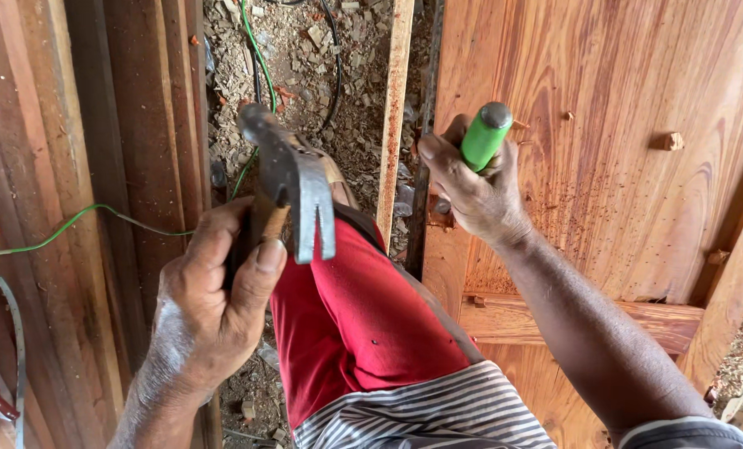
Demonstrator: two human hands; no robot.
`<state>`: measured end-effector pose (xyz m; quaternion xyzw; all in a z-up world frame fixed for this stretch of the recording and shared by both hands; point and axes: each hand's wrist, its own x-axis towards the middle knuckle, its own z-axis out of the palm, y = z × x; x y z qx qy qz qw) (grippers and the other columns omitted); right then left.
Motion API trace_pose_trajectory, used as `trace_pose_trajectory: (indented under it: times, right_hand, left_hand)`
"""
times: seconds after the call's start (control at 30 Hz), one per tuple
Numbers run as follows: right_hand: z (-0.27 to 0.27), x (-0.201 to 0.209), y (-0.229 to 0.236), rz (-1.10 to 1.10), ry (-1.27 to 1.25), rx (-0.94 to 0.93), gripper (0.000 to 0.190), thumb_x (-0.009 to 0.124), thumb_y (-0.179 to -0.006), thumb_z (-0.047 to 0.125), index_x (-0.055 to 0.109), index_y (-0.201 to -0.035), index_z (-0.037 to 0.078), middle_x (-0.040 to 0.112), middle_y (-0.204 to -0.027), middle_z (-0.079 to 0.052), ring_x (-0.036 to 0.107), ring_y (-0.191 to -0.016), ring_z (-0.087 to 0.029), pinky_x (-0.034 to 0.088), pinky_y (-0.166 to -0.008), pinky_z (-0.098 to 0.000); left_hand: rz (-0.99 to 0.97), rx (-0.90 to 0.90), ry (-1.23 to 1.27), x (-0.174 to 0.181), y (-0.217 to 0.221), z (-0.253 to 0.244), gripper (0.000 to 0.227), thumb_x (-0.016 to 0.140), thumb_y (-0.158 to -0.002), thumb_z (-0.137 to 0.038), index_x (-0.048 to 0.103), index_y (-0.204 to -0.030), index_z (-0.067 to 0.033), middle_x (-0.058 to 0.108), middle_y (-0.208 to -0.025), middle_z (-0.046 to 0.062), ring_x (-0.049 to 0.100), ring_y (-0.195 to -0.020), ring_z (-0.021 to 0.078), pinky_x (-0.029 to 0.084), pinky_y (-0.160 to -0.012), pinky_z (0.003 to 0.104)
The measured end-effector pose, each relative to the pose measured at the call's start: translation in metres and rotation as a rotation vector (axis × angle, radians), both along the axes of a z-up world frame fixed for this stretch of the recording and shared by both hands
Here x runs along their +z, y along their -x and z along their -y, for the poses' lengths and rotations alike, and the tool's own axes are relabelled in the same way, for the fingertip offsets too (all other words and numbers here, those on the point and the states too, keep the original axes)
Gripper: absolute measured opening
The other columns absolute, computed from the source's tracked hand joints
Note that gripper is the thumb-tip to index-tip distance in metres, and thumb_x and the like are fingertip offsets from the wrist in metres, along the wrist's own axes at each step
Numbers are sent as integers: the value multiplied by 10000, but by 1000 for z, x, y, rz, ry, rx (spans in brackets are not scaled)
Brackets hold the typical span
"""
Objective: The person uses a hammer and a green-handled tool to work on a wooden door, repeatedly striking the tool to adjust the wood.
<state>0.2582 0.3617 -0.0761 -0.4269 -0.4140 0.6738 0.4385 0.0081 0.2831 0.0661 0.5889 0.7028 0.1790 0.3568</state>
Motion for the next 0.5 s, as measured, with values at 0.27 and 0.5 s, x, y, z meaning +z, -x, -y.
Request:
trace_pose_trajectory:
  times: [0.27,0.5]
  right_hand:
    - [-12,-24,-7,149,-18,53,230,631,-1028,287,504,-888,156,549,-665,61,478,-434,-24,473,-341,-180]
    - [-21,-36,-5,-35,92,13,227,709,-976,291,521,-911,184,518,-711,95,447,-487,-12,434,-373,-171]
  left_hand:
    - [-52,-141,-74,29,-15,-19,361,513,-1029,-322,540,-1284,-68,668,-1059,56,665,-699,199,501,-596,347]
    - [100,-274,-289,43,-35,-65,208,441,-1122,-164,493,-1226,8,541,-1073,127,527,-679,127,479,-529,265]
